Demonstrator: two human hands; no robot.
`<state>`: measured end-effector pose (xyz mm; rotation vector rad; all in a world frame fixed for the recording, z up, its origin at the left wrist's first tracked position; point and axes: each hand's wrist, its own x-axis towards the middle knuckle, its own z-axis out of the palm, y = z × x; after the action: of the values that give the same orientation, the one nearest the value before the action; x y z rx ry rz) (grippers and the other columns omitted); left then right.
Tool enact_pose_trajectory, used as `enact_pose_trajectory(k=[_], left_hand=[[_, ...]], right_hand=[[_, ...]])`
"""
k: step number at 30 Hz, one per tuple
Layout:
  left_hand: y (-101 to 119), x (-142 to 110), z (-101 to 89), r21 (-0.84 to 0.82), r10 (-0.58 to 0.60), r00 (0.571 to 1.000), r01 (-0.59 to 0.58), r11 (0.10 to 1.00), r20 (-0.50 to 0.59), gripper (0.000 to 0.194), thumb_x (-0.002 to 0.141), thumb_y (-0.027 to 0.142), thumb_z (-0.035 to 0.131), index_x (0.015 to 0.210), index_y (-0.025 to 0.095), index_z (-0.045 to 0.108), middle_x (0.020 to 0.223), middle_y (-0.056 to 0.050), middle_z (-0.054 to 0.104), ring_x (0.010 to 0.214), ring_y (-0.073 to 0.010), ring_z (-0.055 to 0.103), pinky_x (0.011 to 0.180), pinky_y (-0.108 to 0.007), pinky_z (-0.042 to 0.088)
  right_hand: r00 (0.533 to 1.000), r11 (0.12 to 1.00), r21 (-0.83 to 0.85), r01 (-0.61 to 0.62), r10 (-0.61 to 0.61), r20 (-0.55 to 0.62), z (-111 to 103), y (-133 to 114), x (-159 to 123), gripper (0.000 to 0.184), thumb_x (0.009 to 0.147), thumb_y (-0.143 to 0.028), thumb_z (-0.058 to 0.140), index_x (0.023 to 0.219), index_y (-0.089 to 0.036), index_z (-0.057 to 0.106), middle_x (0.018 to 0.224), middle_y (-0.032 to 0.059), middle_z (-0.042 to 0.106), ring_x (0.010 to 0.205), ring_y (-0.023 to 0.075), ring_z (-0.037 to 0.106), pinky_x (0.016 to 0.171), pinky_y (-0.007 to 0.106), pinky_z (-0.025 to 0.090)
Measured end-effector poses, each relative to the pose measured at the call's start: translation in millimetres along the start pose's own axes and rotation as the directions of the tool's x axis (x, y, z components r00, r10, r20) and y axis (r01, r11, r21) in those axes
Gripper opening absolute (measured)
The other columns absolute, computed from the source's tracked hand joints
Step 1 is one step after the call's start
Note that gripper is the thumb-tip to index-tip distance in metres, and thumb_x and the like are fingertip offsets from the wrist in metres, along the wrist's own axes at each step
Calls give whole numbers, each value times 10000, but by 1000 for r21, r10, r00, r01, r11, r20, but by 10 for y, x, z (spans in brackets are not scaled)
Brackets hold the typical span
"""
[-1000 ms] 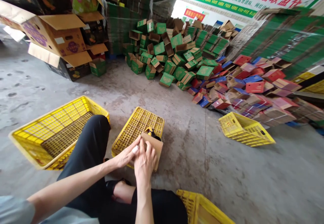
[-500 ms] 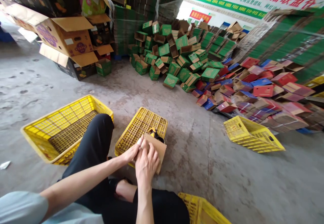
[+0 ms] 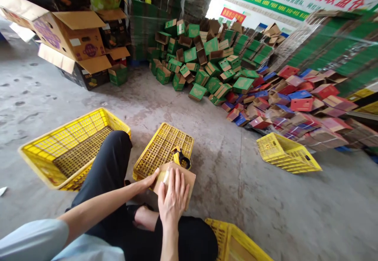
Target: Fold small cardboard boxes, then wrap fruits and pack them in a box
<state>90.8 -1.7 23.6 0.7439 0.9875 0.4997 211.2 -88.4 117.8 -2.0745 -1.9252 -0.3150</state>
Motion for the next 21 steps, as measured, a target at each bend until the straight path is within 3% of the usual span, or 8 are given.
enact_pose_trajectory(k=[3, 5, 10, 13, 16, 18, 21], left_hand=[[-119, 117, -54, -27, -81, 992, 78, 997, -99, 745, 1027, 663, 356, 1494, 116, 549, 1559, -157, 527, 1499, -285, 425, 1256, -365, 301], [-151, 177, -63, -32, -86, 991, 83, 996, -107, 714, 1026, 644, 390, 1485, 122, 556, 1572, -151, 513, 1516, -284, 395, 1259, -371, 286], [-142, 212, -39, -65, -125, 988, 119, 991, -87, 726, 1017, 668, 374, 1389, 99, 629, 1457, -185, 622, 1380, -330, 550, 1165, -442, 411], [-82, 159, -125, -73, -99, 988, 91, 993, -117, 737, 982, 698, 433, 1357, 102, 651, 1407, -185, 659, 1332, -332, 591, 1123, -431, 448], [51, 73, -340, -60, -29, 987, 19, 998, -159, 700, 957, 684, 509, 1350, 125, 664, 1408, -160, 666, 1321, -308, 604, 1098, -377, 465], [174, 8, -514, -38, 14, 982, -22, 999, -186, 695, 933, 684, 556, 1352, 141, 662, 1404, -143, 672, 1315, -304, 609, 1080, -366, 474], [344, -83, -731, 64, 93, 966, -80, 995, -242, 713, 881, 714, 607, 1303, 145, 689, 1342, -140, 710, 1280, -321, 630, 1063, -376, 480]], right_hand=[[999, 998, 61, -25, 28, -36, -12, 252, -135, 635, 1062, -513, 332, 1621, -212, 345, 1639, 102, 427, 1496, 305, 399, 1225, 542, 282], [998, 992, 115, -56, 59, -23, -21, 434, -222, 652, 1060, -523, 325, 1639, -223, 297, 1660, 108, 389, 1508, 313, 385, 1224, 559, 293], [983, 930, 319, -181, 175, 46, -50, 780, -370, 644, 1054, -532, 323, 1624, -233, 340, 1677, 98, 353, 1549, 313, 325, 1263, 589, 218], [937, 808, 483, -337, 340, 85, -50, 878, -416, 686, 1026, -581, 351, 1595, -203, 411, 1668, 84, 370, 1555, 285, 320, 1282, 483, 233], [839, 605, 613, -508, 507, 196, 18, 889, -445, 776, 975, -670, 393, 1581, -187, 440, 1653, 69, 395, 1548, 283, 336, 1257, 396, 293], [788, 502, 653, -567, 561, 253, 136, 861, -450, 832, 941, -724, 411, 1580, -192, 441, 1636, 69, 424, 1533, 300, 364, 1235, 392, 325], [748, 433, 670, -602, 601, 283, 444, 809, -443, 889, 914, -773, 390, 1575, -181, 450, 1606, 86, 466, 1503, 317, 413, 1202, 397, 368]])
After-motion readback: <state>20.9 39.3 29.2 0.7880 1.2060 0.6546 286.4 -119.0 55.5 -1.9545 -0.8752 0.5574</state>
